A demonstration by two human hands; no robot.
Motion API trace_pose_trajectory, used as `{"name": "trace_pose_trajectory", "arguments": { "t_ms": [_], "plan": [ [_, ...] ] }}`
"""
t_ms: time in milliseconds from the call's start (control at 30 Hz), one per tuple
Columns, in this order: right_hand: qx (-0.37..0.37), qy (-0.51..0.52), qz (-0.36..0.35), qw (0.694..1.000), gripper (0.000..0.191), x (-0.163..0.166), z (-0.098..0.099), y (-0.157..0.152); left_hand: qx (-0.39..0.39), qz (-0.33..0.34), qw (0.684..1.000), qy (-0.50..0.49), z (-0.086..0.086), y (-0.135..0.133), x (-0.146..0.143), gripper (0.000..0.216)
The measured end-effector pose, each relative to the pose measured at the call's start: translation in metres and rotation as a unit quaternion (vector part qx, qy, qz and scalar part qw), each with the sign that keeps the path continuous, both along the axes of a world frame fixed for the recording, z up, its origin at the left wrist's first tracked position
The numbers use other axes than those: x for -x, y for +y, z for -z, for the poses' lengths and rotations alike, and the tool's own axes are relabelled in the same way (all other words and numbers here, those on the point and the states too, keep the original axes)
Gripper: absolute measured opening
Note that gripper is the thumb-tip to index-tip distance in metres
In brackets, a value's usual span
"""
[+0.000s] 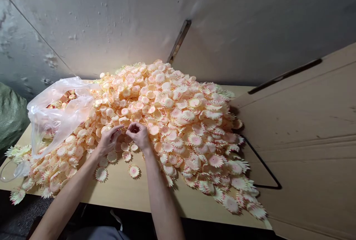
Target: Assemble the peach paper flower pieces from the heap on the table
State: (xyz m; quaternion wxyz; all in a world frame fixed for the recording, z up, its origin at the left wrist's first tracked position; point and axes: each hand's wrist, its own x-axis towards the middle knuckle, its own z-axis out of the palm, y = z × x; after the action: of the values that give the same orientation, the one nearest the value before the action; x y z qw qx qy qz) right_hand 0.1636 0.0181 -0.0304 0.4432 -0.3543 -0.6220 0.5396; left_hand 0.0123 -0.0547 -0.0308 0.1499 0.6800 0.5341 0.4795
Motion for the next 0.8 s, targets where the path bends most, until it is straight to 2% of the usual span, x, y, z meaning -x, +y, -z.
{"name": "trace_pose_trajectory", "arguments": {
  "t_ms": [200, 433, 500, 633, 733, 800],
  "plan": [
    [-0.021, -0.005, 0.055, 0.998, 0.015, 0.004, 0.001, 0.0, -0.055, 0.012, 0.998, 0.007, 0.005, 0.001, 0.0, 0.031],
    [-0.029, -0.017, 0.079, 0.996, 0.016, 0.009, 0.004, 0.001, -0.104, -0.009, 0.994, 0.007, 0.0, -0.002, -0.003, 0.032],
    [-0.041, -0.023, 0.1, 0.994, 0.015, 0.008, 0.004, 0.002, -0.123, -0.036, 0.992, -0.007, -0.002, -0.003, -0.002, 0.031],
    [-0.03, -0.002, 0.147, 0.989, 0.014, 0.003, 0.001, 0.005, -0.148, -0.146, 0.976, -0.071, -0.006, -0.005, 0.002, 0.026],
    [-0.002, 0.029, 0.096, 0.995, 0.018, 0.0, -0.003, 0.005, -0.123, -0.186, 0.969, -0.102, -0.007, -0.003, 0.005, 0.027],
    [0.001, 0.042, 0.072, 0.997, 0.023, 0.0, -0.005, 0.003, -0.099, -0.184, 0.971, -0.118, -0.007, -0.002, 0.004, 0.027]
  ]
}}
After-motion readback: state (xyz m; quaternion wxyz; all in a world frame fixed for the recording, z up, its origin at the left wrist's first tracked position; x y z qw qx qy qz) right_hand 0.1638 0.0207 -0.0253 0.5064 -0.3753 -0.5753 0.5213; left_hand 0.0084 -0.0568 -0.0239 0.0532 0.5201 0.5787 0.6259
